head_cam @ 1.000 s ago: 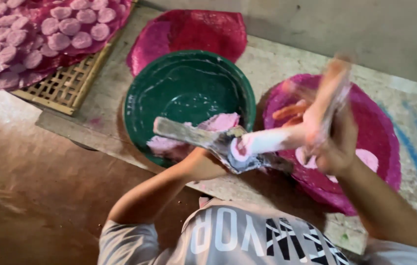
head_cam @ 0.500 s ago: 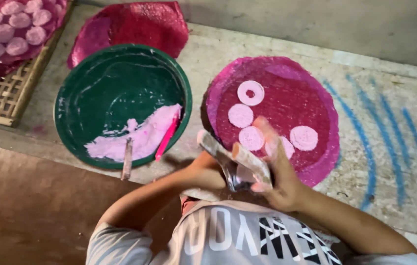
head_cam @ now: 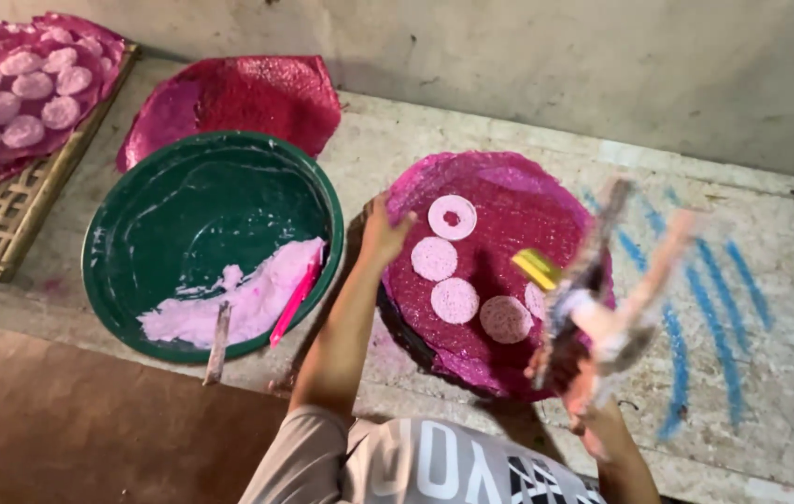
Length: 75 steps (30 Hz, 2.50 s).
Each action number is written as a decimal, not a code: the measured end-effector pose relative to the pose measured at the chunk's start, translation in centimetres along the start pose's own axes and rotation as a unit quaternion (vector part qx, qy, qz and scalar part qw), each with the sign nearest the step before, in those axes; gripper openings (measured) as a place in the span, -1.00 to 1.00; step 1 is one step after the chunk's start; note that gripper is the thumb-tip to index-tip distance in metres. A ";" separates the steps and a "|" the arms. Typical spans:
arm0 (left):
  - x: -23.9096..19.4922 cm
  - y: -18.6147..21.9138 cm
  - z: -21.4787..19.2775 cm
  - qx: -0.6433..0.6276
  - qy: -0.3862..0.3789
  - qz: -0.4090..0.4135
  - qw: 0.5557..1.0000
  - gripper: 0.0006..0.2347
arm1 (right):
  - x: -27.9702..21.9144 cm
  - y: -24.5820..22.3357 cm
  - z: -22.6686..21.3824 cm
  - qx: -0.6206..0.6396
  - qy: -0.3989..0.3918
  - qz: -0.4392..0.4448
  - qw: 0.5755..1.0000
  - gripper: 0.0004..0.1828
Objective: The person uses a wooden mold and a cylindrical cutter to shape pink cotton candy into donut-like rings. They repeatedly scoop the candy from a green bucket, press it into the mold, cut out rings, and place them on a pink tray.
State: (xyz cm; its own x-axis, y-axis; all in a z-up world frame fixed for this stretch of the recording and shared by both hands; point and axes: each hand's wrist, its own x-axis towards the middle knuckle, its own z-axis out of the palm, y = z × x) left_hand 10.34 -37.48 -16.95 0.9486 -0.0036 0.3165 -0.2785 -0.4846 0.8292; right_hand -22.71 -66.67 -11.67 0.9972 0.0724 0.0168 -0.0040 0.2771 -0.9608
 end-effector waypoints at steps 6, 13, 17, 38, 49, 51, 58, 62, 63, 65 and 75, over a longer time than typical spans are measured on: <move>-0.1 -6.6 2.1 -0.254 -0.093 -0.333 0.903 -0.69 | -1.6 -0.3 -0.2 0.043 0.087 -0.052 0.994 0.17; -13.7 -2.1 -3.7 -0.372 -0.008 -0.318 0.872 -0.69 | -1.5 0.7 -0.2 0.037 0.080 -0.025 0.996 0.14; -14.2 -1.6 -5.5 -0.416 -0.035 -0.254 0.873 -0.64 | 0.3 0.3 0.9 0.042 0.054 0.040 0.997 0.22; -3.8 14.8 -4.0 -0.806 -0.404 -0.070 0.428 -0.26 | 5.0 -8.6 3.0 0.013 -0.137 0.414 0.900 -0.09; -3.0 11.1 2.0 -0.873 -0.278 -0.111 0.386 -0.73 | 7.0 -6.6 0.3 -0.282 -0.038 0.361 0.888 -0.17; -2.9 10.6 1.6 -0.870 -0.286 -0.108 0.388 -0.73 | 7.1 -6.0 0.9 -0.269 -0.044 0.349 0.897 -0.16; -4.0 10.7 2.8 -0.876 -0.259 -0.123 0.387 -0.74 | 7.4 -7.1 0.8 -0.296 -0.026 0.403 0.866 -0.15; -2.0 10.9 2.8 -0.866 -0.302 -0.041 0.396 -0.70 | 7.7 -5.1 0.9 -0.276 -0.024 0.328 0.903 -0.15; -1.4 10.9 2.1 -0.847 -0.316 -0.042 0.425 -0.67 | 7.8 -4.5 1.0 -0.248 -0.028 0.311 0.917 -0.15; -0.6 10.8 0.2 -0.805 -0.342 -0.048 0.483 -0.60 | 7.7 -4.0 1.0 -0.208 -0.048 0.281 0.936 -0.09; -8.3 11.4 -6.0 -0.048 -0.462 0.116 0.878 -0.14 | 2.1 -8.8 0.8 0.053 0.003 0.154 0.987 0.31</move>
State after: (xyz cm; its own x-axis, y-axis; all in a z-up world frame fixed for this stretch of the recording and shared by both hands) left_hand -1.64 -37.68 -7.36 0.5696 -0.8218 0.0098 -0.4494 -0.3014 0.8410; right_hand -20.67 -68.24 -2.93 0.9477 0.1641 -0.2737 -0.3148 0.3415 -0.8856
